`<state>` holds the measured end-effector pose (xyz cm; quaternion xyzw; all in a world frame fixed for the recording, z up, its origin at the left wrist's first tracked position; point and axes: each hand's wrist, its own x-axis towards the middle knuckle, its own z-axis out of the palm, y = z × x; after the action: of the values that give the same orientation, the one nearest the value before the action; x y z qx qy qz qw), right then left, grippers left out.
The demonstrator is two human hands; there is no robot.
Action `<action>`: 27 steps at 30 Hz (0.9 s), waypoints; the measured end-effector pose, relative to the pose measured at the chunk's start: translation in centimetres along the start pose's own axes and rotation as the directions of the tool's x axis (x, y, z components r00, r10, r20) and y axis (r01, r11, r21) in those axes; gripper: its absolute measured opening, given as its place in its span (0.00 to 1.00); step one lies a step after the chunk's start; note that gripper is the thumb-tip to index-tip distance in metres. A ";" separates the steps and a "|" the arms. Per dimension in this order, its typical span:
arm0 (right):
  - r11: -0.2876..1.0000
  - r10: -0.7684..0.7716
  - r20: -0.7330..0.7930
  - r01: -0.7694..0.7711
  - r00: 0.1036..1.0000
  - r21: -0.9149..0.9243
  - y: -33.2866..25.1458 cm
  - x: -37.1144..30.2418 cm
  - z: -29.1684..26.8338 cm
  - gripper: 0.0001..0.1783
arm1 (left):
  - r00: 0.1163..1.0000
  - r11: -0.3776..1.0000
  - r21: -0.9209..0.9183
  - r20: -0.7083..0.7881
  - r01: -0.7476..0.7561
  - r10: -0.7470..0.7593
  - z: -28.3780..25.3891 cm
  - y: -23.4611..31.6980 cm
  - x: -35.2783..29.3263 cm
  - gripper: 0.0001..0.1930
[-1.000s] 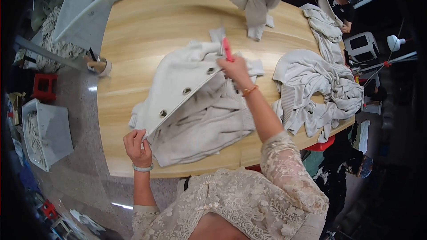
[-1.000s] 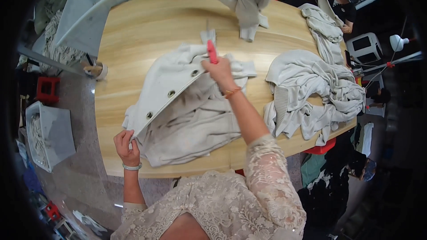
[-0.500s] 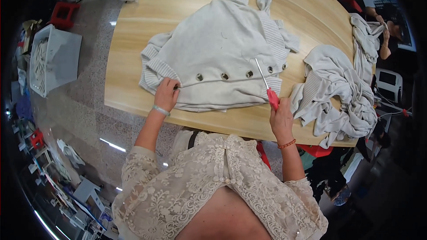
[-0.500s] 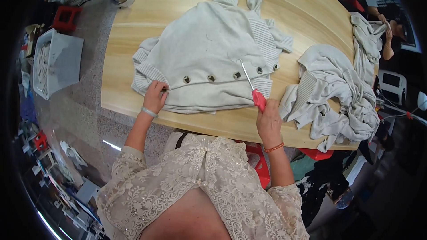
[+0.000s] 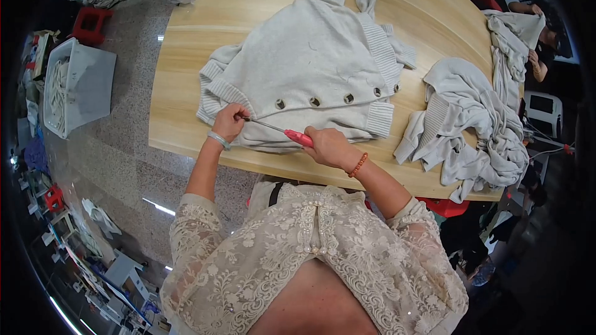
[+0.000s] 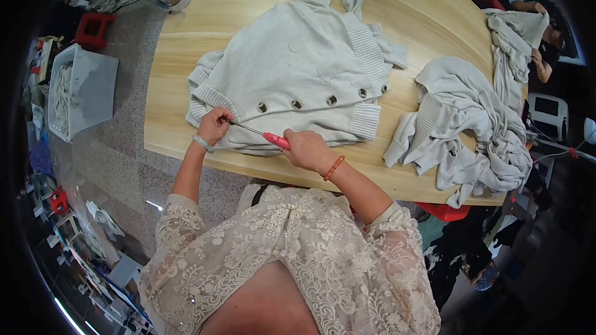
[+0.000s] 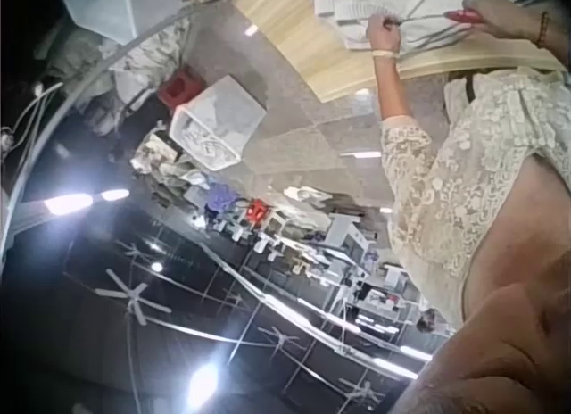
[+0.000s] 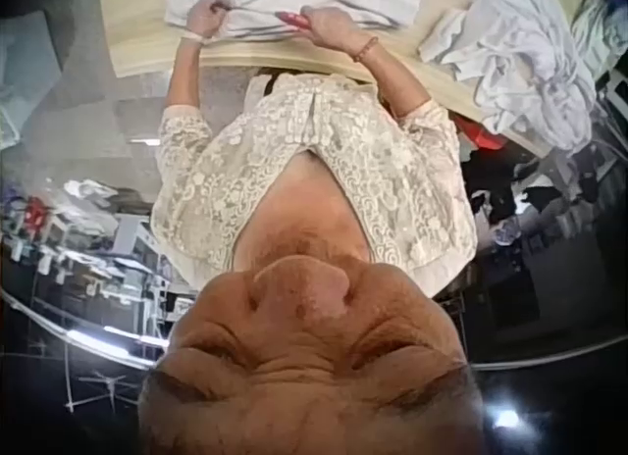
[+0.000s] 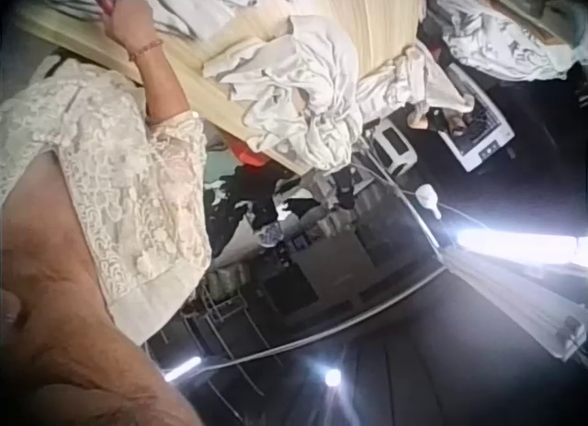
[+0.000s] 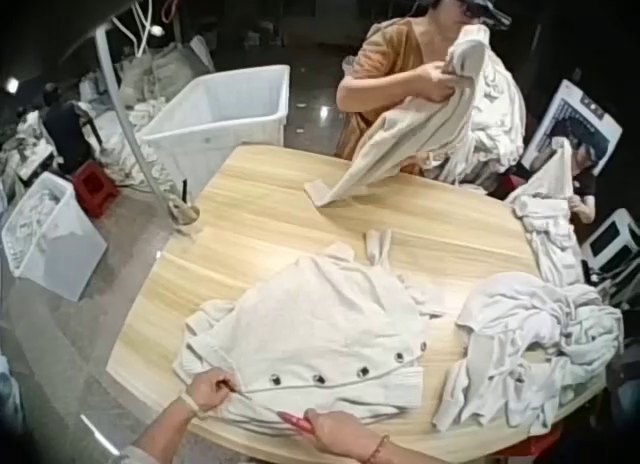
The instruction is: Trim excess threads and fabric from a knit garment using scissors.
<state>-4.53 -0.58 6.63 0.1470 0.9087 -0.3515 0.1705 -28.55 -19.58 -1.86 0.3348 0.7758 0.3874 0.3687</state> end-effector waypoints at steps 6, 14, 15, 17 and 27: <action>0.977 0.174 -0.061 -0.164 0.983 0.138 1.5 -4.4 -2.1 0.15 | 0.838 0.761 0.550 -0.187 -0.344 0.514 4.3 7.8 -0.3 0.21; 0.957 0.283 -0.081 -0.276 0.956 0.084 2.3 -7.0 -2.2 0.16 | 0.974 0.964 0.141 0.028 -0.227 0.225 7.4 4.8 4.9 0.14; 0.963 0.260 -0.071 -0.254 0.963 0.093 2.0 -7.0 -2.1 0.16 | 0.964 0.948 0.178 0.077 -0.264 0.254 7.2 4.8 5.0 0.14; 0.965 0.253 -0.075 -0.245 0.965 0.098 1.7 -7.0 -1.3 0.16 | 0.937 0.904 0.253 0.149 -0.346 0.317 7.0 5.2 5.2 0.13; 0.909 0.403 -0.240 -0.354 0.883 0.221 3.6 -11.3 -1.4 0.14 | 0.887 0.858 0.227 0.097 -0.461 0.451 12.2 9.8 6.2 0.17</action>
<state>6.78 1.26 10.11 0.3843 0.8437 -0.3634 0.0922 -19.20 -5.62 -0.71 0.5594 0.7085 0.3585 0.2381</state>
